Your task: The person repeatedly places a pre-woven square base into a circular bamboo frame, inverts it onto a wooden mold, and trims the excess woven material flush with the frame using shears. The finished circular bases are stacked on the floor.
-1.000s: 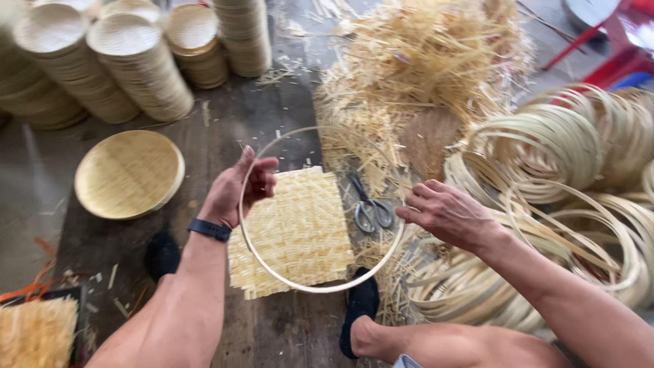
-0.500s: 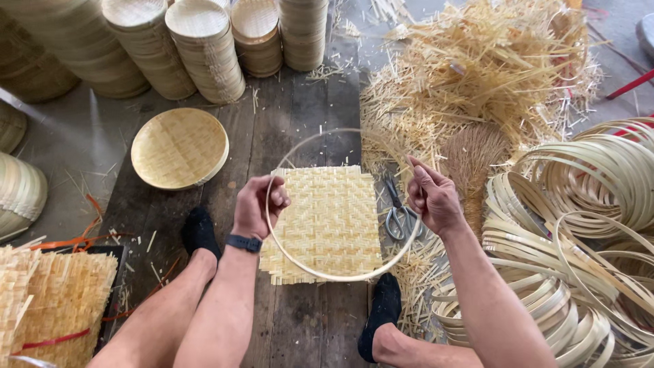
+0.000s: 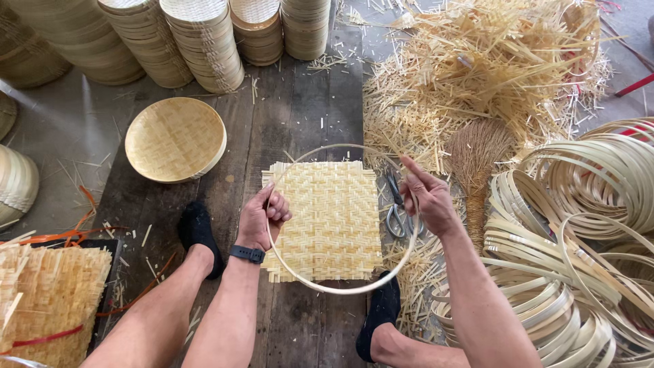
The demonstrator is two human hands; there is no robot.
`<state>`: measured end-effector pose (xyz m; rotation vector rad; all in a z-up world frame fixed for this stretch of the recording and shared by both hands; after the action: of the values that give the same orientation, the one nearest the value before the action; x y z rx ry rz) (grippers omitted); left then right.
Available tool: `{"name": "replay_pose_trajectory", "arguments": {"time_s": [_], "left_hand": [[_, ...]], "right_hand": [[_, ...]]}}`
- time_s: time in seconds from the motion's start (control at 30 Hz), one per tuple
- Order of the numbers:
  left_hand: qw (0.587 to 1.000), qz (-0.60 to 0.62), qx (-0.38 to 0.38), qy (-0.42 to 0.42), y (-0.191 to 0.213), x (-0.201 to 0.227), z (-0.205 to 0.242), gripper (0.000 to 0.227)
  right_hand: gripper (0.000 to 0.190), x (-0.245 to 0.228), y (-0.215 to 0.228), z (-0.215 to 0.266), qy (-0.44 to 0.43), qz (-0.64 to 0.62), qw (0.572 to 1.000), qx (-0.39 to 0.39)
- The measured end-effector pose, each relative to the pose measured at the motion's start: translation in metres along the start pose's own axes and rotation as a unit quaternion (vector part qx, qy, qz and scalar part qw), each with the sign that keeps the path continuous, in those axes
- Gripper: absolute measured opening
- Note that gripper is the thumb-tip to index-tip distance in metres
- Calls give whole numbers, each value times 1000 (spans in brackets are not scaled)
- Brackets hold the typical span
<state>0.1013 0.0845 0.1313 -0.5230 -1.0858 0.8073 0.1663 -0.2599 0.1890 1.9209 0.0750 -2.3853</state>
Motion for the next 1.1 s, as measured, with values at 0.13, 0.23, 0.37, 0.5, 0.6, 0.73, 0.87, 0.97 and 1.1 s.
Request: {"name": "replay_pose_trajectory", "arguments": {"time_s": [0.13,0.23,0.37,0.5,0.6,0.73,0.87,0.97,1.1], "left_hand": [[998,19,50,-27,5,-3,0,41],[994,67,77,-41,8,-8,-1,40],[992,52,109,-36,16,-19,-3,39],[979,96,165,-72,36,-30,-9,33],[962,44,242,-118,65,-47,-13,27],[848,-330,369,-189,123,-58,-29,30],[646,-651,305,-257,162,-56,-43,20],[640,-700,254,-190,171,-54,-53,23],[651,-696,248,-174,164,-50,-47,25]], "right_hand": [[40,-2,-6,2,-8,134,989,-58],[40,6,-10,0,-1,234,970,-69],[43,21,-9,-5,-42,94,995,-6],[40,54,-13,-9,-79,-25,994,70],[39,101,-23,-16,-95,4,988,121],[35,155,-23,-27,-76,201,960,178],[30,182,-28,-27,-14,353,917,185],[29,187,-37,-26,52,411,891,185],[32,191,-37,-22,-38,383,899,208]]}}
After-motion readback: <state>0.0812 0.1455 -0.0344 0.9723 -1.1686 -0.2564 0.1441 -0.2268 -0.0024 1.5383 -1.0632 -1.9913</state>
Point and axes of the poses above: each hand's wrist, its own z-axis away from the middle knuckle, its own y-axis out of the back of the hand, x = y × z, the point moved 3 cm from there along -z, towards the middle knuckle, and after that the axes turned 7 degrees about x, right-handed, at the moved point
